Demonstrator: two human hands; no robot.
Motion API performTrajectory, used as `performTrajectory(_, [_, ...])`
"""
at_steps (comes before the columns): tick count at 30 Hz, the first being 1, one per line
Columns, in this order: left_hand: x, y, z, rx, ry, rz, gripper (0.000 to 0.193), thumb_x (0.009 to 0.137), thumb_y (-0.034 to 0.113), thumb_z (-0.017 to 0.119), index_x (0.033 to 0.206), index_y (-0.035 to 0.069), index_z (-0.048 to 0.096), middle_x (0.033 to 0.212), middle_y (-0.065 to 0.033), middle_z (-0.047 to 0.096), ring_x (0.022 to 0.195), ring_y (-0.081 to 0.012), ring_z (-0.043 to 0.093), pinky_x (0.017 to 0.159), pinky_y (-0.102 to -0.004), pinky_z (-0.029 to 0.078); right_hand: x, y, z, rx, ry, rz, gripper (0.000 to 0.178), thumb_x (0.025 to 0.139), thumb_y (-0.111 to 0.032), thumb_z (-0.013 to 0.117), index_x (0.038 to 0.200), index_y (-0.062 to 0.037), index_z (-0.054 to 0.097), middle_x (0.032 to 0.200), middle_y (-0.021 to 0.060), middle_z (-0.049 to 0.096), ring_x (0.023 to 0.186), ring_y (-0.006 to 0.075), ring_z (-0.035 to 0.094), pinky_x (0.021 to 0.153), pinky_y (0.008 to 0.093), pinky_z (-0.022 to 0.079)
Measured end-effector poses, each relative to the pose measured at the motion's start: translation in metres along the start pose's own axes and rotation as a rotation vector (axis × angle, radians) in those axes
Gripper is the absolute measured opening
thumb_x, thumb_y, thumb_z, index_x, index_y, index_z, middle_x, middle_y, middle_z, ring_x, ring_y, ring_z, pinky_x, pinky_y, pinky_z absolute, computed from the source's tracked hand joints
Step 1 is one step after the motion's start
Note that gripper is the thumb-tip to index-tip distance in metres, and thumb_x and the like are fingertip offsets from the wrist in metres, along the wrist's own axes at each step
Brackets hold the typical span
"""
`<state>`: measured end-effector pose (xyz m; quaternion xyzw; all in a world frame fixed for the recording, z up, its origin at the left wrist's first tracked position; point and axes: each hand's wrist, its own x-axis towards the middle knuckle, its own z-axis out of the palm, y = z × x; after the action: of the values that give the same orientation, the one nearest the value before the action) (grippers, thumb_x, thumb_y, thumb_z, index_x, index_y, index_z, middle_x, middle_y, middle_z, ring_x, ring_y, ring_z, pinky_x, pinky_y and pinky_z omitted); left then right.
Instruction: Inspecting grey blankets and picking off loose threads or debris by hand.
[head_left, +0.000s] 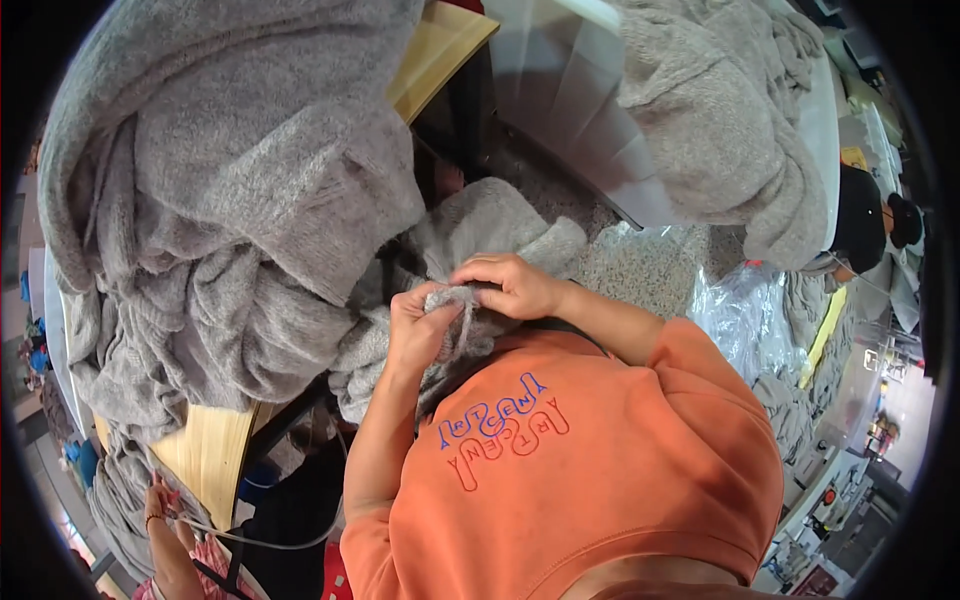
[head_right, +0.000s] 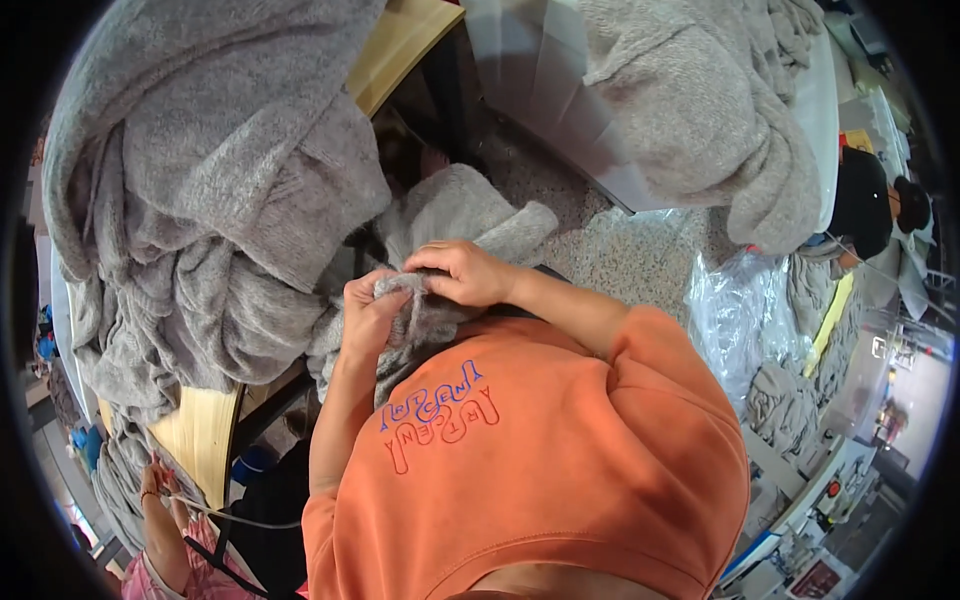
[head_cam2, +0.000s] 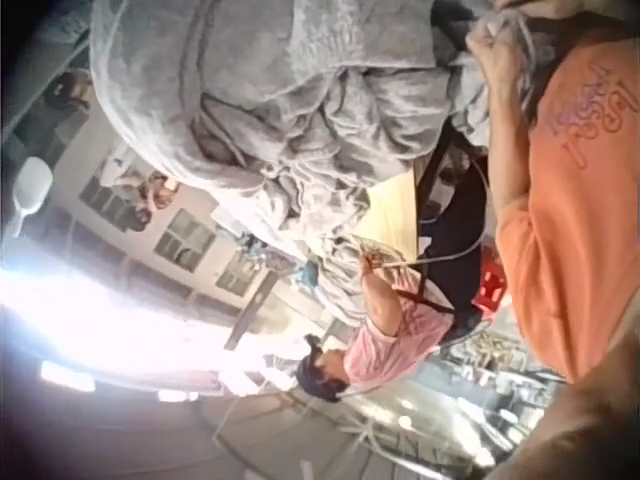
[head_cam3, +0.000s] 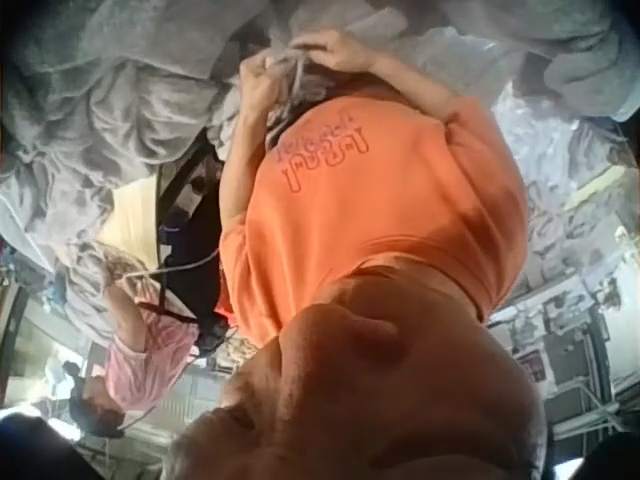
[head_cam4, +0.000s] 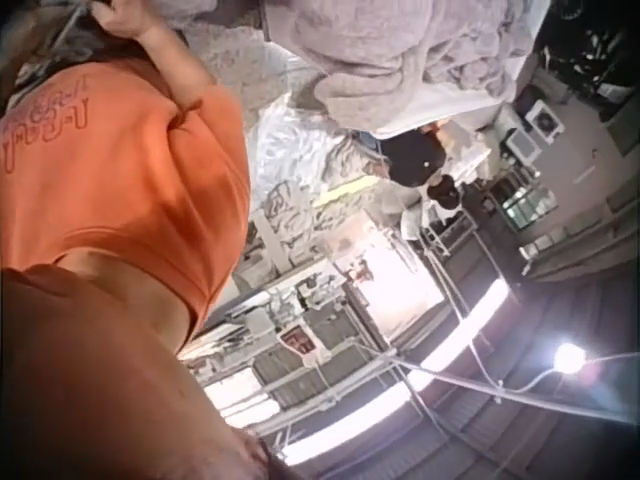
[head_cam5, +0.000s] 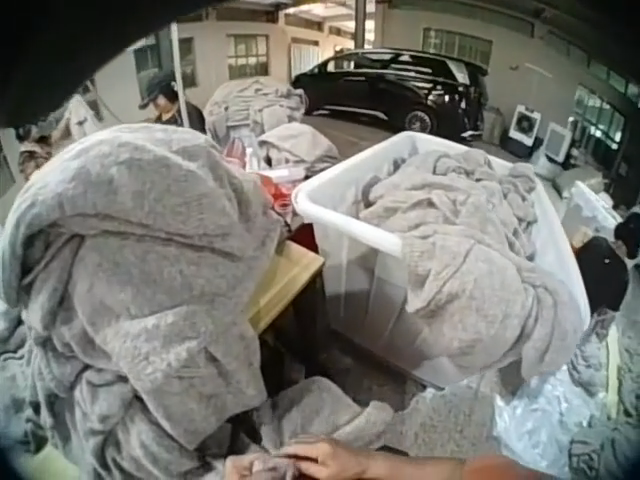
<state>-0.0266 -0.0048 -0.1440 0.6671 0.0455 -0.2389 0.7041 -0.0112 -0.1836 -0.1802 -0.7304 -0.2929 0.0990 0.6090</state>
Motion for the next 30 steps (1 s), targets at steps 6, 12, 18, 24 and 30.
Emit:
performTrajectory(6, [0.008,-0.002,-0.011,-0.222,-0.030,-0.090,0.006,0.070,-0.002,0.056,0.074,-0.001,0.060,0.063,-0.0002,0.057,0.055,-0.0049,0.048,0.050,-0.0191,0.038,0.015,0.002,0.008,0.217,-0.039,0.033,0.010,0.074,-0.003,0.053,0.084,0.0006,0.054,0.070,0.0050,0.054,0.065,0.0107,0.052,0.059,0.0243,0.042])
performTrajectory(12, [0.017,0.002,-0.010,0.625,0.468,0.418,0.029,0.065,0.005,0.062,0.091,-0.003,0.050,0.087,-0.0161,0.052,0.081,-0.0277,0.051,0.071,-0.0349,0.041,0.016,0.006,0.010,0.252,0.021,0.230,0.004,0.076,-0.005,0.054,0.078,-0.0013,0.052,0.066,0.0034,0.052,0.061,0.0095,0.049,0.056,0.0244,0.040])
performTrajectory(18, [0.001,0.006,-0.002,0.957,0.332,0.531,0.035,0.060,0.021,0.070,0.084,0.001,0.053,0.080,-0.0131,0.053,0.074,-0.0314,0.052,0.064,-0.0381,0.042,0.018,0.020,0.019,0.381,0.063,0.396,0.005,0.075,-0.006,0.054,0.074,-0.0012,0.051,0.062,0.0021,0.052,0.059,0.0073,0.047,0.053,0.0236,0.039])
performTrajectory(24, [0.013,-0.010,-0.016,0.922,0.299,0.239,0.029,0.062,0.018,0.069,0.082,-0.001,0.059,0.080,-0.0175,0.058,0.068,-0.0351,0.056,0.060,-0.0398,0.044,0.014,0.023,0.025,0.336,0.093,0.322,0.009,0.072,-0.007,0.058,0.073,-0.0020,0.051,0.063,0.0020,0.053,0.060,0.0073,0.047,0.054,0.0235,0.039])
performTrajectory(30, [0.008,-0.004,-0.024,0.014,0.154,-0.165,0.011,0.076,0.009,0.058,0.074,-0.002,0.057,0.062,0.0051,0.047,0.055,-0.0020,0.037,0.047,-0.0175,0.031,0.017,0.020,0.028,-0.075,0.166,0.053,0.015,0.066,-0.010,0.061,0.072,-0.0019,0.050,0.062,0.0097,0.051,0.065,0.0257,0.052,0.062,0.0340,0.040])
